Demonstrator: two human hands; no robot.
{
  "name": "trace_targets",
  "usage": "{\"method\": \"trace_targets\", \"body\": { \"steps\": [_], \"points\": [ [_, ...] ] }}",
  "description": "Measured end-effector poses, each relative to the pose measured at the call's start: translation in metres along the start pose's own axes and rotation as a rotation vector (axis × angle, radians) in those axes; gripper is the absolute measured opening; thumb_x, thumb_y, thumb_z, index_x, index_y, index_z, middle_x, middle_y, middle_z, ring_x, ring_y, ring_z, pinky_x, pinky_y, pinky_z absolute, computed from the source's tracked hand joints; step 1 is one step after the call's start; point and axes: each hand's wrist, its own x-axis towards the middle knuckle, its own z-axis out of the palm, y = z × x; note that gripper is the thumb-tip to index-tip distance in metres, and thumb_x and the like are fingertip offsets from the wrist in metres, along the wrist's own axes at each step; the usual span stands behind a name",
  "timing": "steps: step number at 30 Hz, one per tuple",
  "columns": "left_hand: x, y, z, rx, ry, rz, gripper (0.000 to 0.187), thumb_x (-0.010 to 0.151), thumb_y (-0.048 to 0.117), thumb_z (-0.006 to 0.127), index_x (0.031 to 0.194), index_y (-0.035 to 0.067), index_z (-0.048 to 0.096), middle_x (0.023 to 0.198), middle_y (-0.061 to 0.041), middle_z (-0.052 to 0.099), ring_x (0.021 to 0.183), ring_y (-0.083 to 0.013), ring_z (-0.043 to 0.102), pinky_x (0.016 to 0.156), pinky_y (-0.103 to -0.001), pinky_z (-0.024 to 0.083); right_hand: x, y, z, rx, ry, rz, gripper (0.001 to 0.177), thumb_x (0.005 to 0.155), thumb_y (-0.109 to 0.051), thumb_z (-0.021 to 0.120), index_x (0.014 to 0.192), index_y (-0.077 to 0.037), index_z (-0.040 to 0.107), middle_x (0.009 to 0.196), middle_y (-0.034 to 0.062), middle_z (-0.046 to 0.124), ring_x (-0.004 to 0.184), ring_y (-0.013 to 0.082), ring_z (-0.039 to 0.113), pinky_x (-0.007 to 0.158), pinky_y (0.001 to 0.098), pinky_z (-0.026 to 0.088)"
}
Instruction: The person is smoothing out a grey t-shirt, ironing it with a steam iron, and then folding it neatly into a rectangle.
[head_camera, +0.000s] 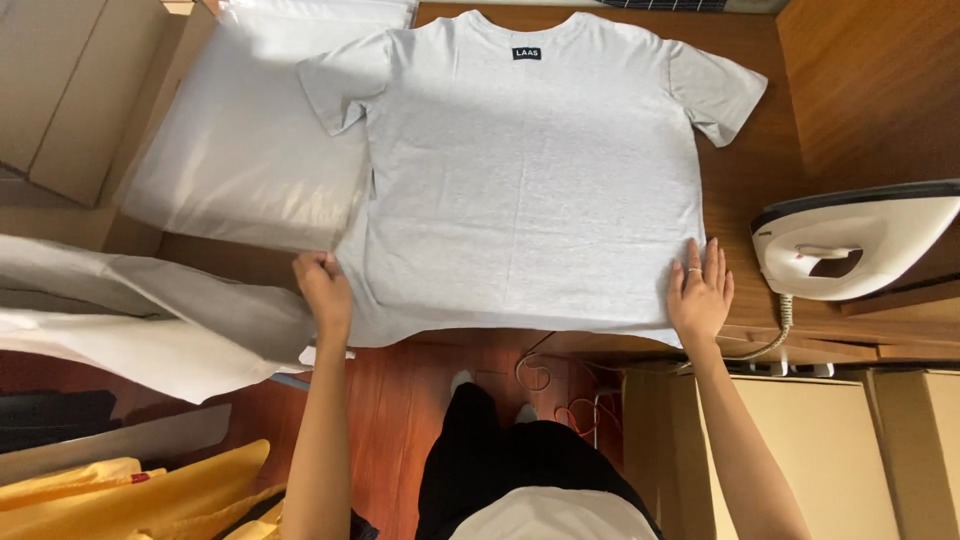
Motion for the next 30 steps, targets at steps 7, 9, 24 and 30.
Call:
{"method": "trace_targets", "body": {
  "steps": [7, 9, 24, 30],
  "points": [
    [-0.014, 0.02, -0.006, 0.198, -0.221, 0.062, 0.021, 0.082, 0.012, 0.062, 0.093, -0.002, 0.051, 0.096, -0.019, 0.043, 0.092, -0.0367, 0.047, 0.079, -0.042, 0.04, -0.004, 0.007, -0.004, 0.07, 0.009, -0.047, 0.043, 0.093, -0.035, 0.04, 0.132, -0.019, 0.043, 0.141, 0.0098, 0.032, 0.128, 0.0253, 0.03, 0.101, 0.0467, 0.026],
    [-0.011, 0.004, 0.002, 0.258, -0.217, 0.056, 0.017, 0.081, 0.011, 0.062, 0.088, -0.002, 0.052, 0.093, -0.019, 0.046, 0.088, -0.0365, 0.049, 0.076, -0.04, 0.042, -0.005, 0.006, -0.012, 0.036, 0.008, -0.097, 0.042, 0.093, -0.035, 0.039, 0.132, -0.019, 0.044, 0.14, 0.0102, 0.034, 0.128, 0.0246, 0.032, 0.101, 0.0445, 0.028],
    [0.009, -0.001, -0.008, -0.241, -0.278, -0.355, 0.033, 0.095, 0.029, 0.046, 0.11, 0.0, 0.047, 0.105, -0.021, 0.051, 0.104, -0.0323, 0.049, 0.084, -0.043, 0.041, -0.003, 0.013, -0.007, 0.008, -0.14, -0.004, 0.049, 0.094, -0.043, 0.026, 0.138, -0.022, 0.029, 0.145, 0.0038, 0.021, 0.133, 0.0222, 0.019, 0.105, 0.0442, 0.018],
    [0.012, 0.042, -0.027, -0.61, -0.29, -0.46, 0.041, 0.095, 0.032, 0.044, 0.117, -0.002, 0.048, 0.115, -0.022, 0.049, 0.11, -0.0282, 0.044, 0.093, -0.041, 0.036, -0.002, 0.014, -0.007, 0.002, -0.149, 0.006, 0.05, 0.094, -0.044, 0.024, 0.139, -0.022, 0.028, 0.145, 0.0041, 0.021, 0.133, 0.0223, 0.019, 0.106, 0.0442, 0.018]
  ]
}}
